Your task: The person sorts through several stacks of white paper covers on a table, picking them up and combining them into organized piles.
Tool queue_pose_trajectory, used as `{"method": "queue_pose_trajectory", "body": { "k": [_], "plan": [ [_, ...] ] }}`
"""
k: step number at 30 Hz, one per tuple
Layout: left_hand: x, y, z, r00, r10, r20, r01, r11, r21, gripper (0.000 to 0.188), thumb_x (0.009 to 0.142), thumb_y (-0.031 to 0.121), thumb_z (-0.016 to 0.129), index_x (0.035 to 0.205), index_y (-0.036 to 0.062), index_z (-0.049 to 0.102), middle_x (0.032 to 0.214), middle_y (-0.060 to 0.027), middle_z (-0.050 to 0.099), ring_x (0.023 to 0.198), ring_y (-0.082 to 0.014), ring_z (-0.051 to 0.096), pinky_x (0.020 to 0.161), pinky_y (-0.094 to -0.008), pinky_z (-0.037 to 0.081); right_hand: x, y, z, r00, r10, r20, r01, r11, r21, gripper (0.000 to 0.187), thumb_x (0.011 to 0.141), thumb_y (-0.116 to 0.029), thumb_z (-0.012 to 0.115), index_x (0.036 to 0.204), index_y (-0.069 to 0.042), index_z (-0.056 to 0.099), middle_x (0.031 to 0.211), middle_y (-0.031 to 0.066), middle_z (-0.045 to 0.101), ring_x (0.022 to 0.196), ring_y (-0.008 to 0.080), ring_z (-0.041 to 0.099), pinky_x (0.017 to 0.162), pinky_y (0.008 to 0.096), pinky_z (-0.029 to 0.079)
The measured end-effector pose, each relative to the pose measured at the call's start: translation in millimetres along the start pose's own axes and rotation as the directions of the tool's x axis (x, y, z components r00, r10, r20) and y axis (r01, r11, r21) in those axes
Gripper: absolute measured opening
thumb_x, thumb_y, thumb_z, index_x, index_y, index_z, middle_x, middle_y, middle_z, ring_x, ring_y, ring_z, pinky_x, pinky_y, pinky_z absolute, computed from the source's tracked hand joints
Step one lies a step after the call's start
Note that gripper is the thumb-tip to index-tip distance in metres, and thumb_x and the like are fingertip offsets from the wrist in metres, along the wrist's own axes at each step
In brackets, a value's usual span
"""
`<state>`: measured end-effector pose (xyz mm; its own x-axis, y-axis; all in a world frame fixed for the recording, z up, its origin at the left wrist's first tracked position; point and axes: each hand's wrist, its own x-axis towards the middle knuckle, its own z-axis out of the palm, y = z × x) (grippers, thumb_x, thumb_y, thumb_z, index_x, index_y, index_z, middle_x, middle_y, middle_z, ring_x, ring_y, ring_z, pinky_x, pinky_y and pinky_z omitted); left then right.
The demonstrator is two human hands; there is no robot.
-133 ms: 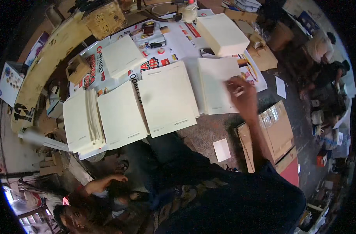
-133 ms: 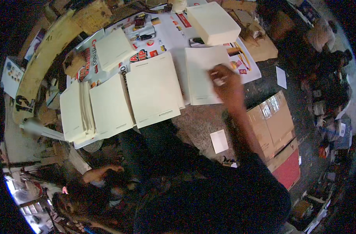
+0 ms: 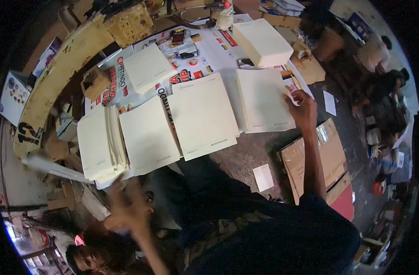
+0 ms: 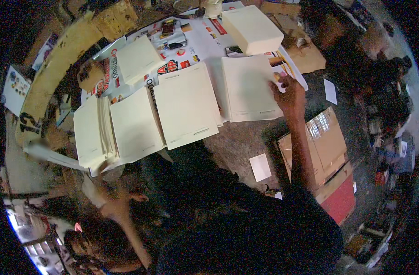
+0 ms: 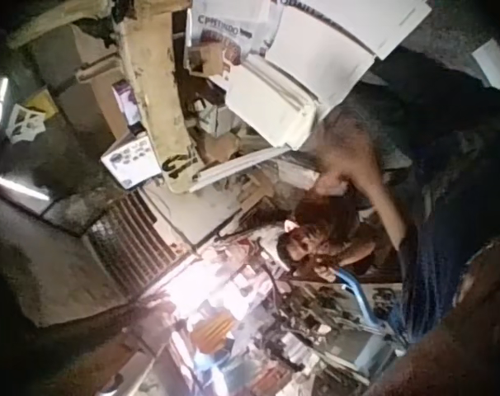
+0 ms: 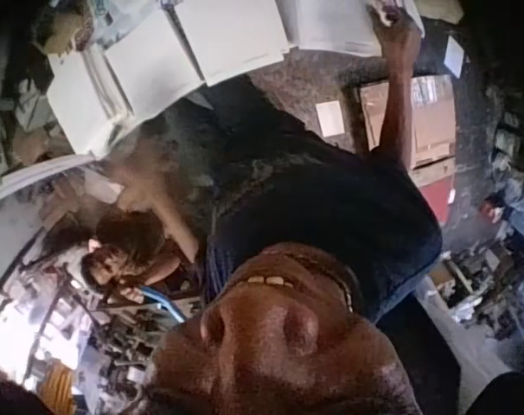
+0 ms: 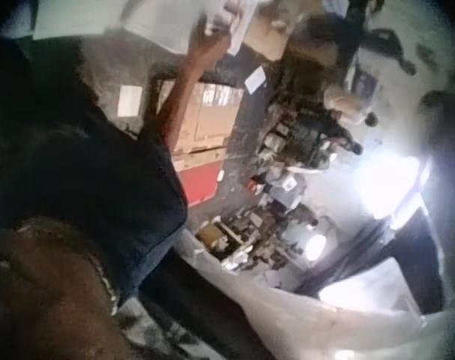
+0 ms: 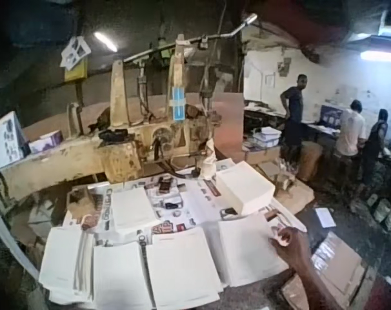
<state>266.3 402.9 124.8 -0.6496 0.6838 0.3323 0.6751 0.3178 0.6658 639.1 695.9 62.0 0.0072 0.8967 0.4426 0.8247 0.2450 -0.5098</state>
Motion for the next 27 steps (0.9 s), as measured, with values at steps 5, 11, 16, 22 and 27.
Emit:
{"method": "queue_pose_trajectory", "body": {
  "k": [5, 11, 16, 22, 27],
  "plan": [
    [-6, 25, 152, 0.777, 0.561, 0.285, -0.522, 0.828, -0.207, 0.051, 0.076, 0.035, 0.079, 0.113, 0.0055, 0.061, 0.13, -0.0158, 0.055, 0.12, -0.035, 0.052, 0.098, -0.0456, 0.044, -19, 28, 23, 0.99, 0.126, 0.061, -0.127, 0.992, 0.011, 0.036, 0.074, -0.034, 0.083, 0.083, -0.001, 0.072, 0.073, 0.0157, 0.07, 0.066, 0.0264, 0.07, 0.063, 0.0353, 0.054],
    [10, 48, 182, 0.705, 0.535, 0.466, -0.57, 0.818, -0.078, 0.044, 0.077, 0.034, 0.077, 0.107, 0.007, 0.058, 0.115, -0.0099, 0.057, 0.108, -0.0306, 0.056, 0.091, -0.0445, 0.046, -23, 17, 5, 0.99, 0.085, -0.112, -0.084, 0.996, 0.01, 0.022, 0.08, -0.024, 0.078, 0.089, -0.004, 0.073, 0.072, 0.0159, 0.069, 0.06, 0.0236, 0.068, 0.059, 0.0345, 0.053],
    [32, 34, 186, 0.634, 0.674, 0.381, -0.514, 0.734, -0.444, 0.016, 0.085, 0.015, 0.068, 0.089, 0.0013, 0.06, 0.096, -0.0159, 0.067, 0.092, -0.0335, 0.065, 0.082, -0.0405, 0.05, -27, 9, 0, 0.974, 0.103, -0.202, -0.097, 0.995, 0.038, 0.022, 0.081, -0.025, 0.077, 0.092, -0.006, 0.074, 0.068, 0.0148, 0.068, 0.058, 0.0247, 0.067, 0.058, 0.0346, 0.052],
    [34, 39, 160, 0.824, 0.403, 0.398, -0.171, 0.847, -0.503, 0.017, 0.089, 0.012, 0.069, 0.081, -0.0011, 0.063, 0.069, -0.01, 0.065, 0.064, -0.0172, 0.067, 0.061, -0.0323, 0.053, -26, 4, 1, 0.976, 0.212, -0.051, -0.211, 0.977, 0.036, 0.025, 0.081, -0.023, 0.077, 0.095, -0.004, 0.073, 0.071, 0.0135, 0.069, 0.061, 0.0201, 0.065, 0.06, 0.0339, 0.05],
    [22, 42, 168, 0.864, 0.221, 0.452, 0.044, 0.861, -0.506, 0.02, 0.083, 0.012, 0.077, 0.074, -0.0017, 0.065, 0.068, -0.0054, 0.068, 0.064, -0.0091, 0.065, 0.059, -0.0251, 0.053, -16, -4, -18, 0.966, 0.082, 0.245, -0.131, 0.973, 0.191, 0.029, 0.086, -0.021, 0.073, 0.105, 0.001, 0.068, 0.083, 0.0083, 0.069, 0.067, 0.0103, 0.056, 0.061, 0.0283, 0.046]
  ]
}}
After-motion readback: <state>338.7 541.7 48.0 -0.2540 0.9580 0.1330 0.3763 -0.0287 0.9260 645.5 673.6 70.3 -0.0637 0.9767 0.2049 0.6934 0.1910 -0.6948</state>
